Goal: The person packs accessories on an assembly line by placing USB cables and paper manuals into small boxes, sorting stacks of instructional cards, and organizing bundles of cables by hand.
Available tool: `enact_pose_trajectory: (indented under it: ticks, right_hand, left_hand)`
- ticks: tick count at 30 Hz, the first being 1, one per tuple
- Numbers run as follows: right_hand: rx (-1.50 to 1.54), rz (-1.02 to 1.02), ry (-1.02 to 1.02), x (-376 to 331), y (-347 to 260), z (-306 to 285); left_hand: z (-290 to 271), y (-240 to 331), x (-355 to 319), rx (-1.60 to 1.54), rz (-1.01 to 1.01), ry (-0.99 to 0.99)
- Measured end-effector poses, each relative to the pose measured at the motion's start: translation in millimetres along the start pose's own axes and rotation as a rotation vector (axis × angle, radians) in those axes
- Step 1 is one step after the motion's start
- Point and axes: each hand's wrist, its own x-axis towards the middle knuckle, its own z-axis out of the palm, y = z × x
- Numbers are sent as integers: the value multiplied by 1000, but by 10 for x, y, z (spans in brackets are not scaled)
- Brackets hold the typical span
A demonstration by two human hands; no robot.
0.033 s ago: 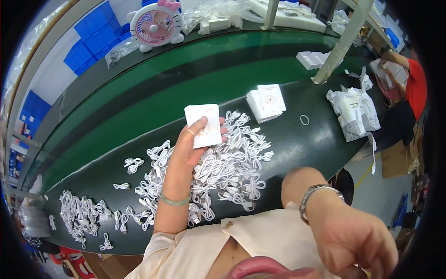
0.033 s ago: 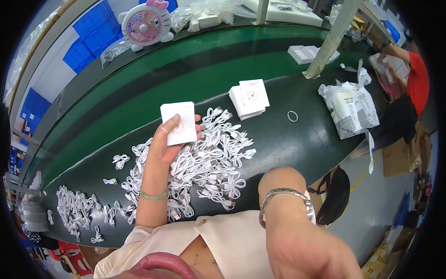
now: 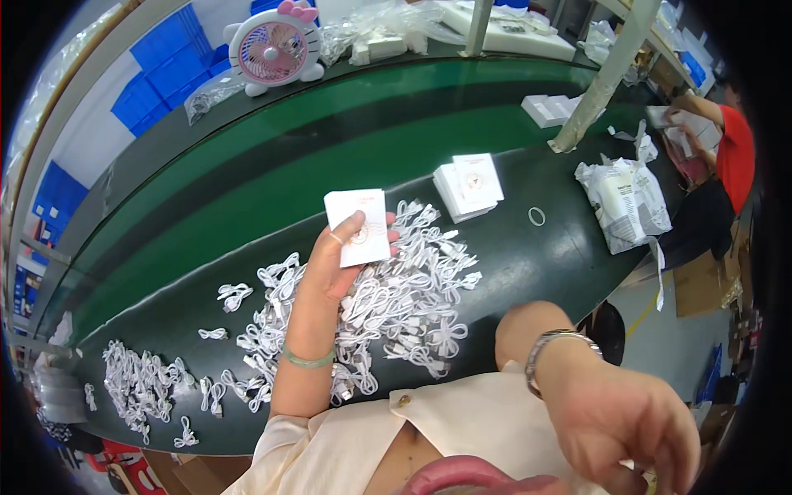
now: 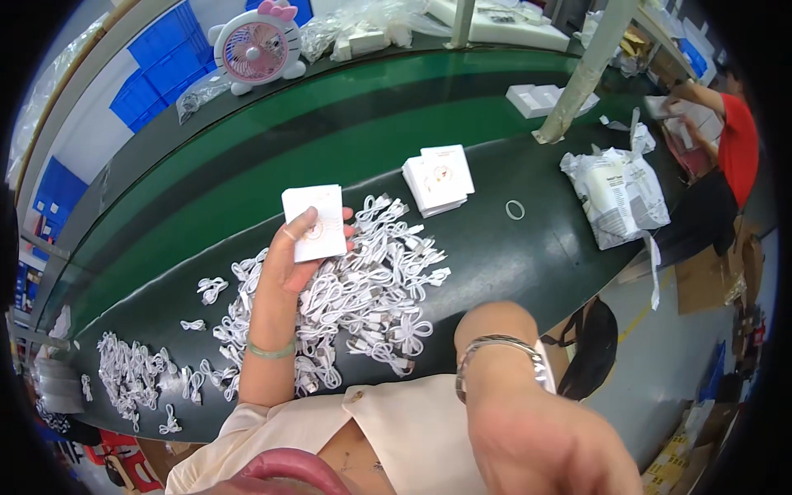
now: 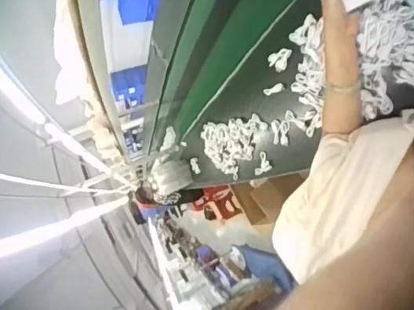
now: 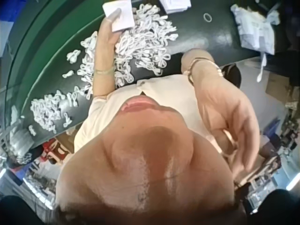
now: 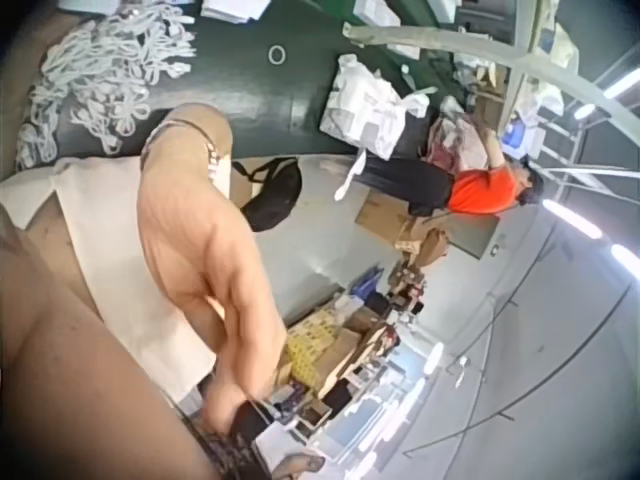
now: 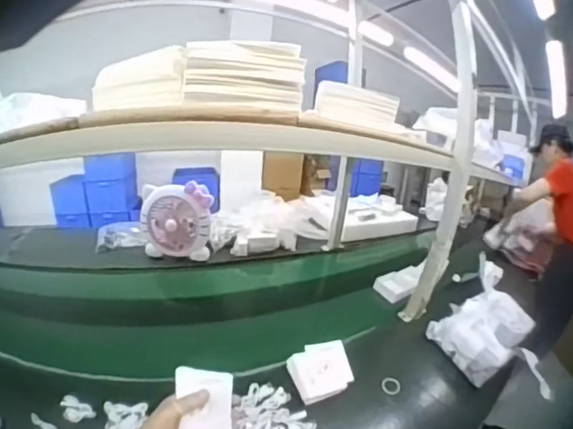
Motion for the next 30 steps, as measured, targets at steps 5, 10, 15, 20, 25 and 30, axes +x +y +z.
enact_pose_trajectory:
  ticks: [5, 10, 15, 20, 25, 30]
  right_hand:
    - [-477, 665, 239, -610, -168, -467]
    - [-1111, 1344, -196, -1675, 64, -1137]
    - [-629, 1899, 246, -1923, 102, -1201]
    - [-725, 1903, 227, -1862, 126, -1214]
    - [-714, 2006, 245, -1788, 124, -1222]
    - [-734, 1878, 131, -1825, 112, -1245]
  left_hand:
    - [46, 9, -11, 48, 36, 30]
    - [116, -10, -41, 17, 107, 51]
    - [52, -6, -46, 72, 24, -134]
    - [21, -31, -25, 133, 6, -66]
    - [57, -52, -8, 142, -2, -59]
    - [36, -48, -15, 147, -9, -25]
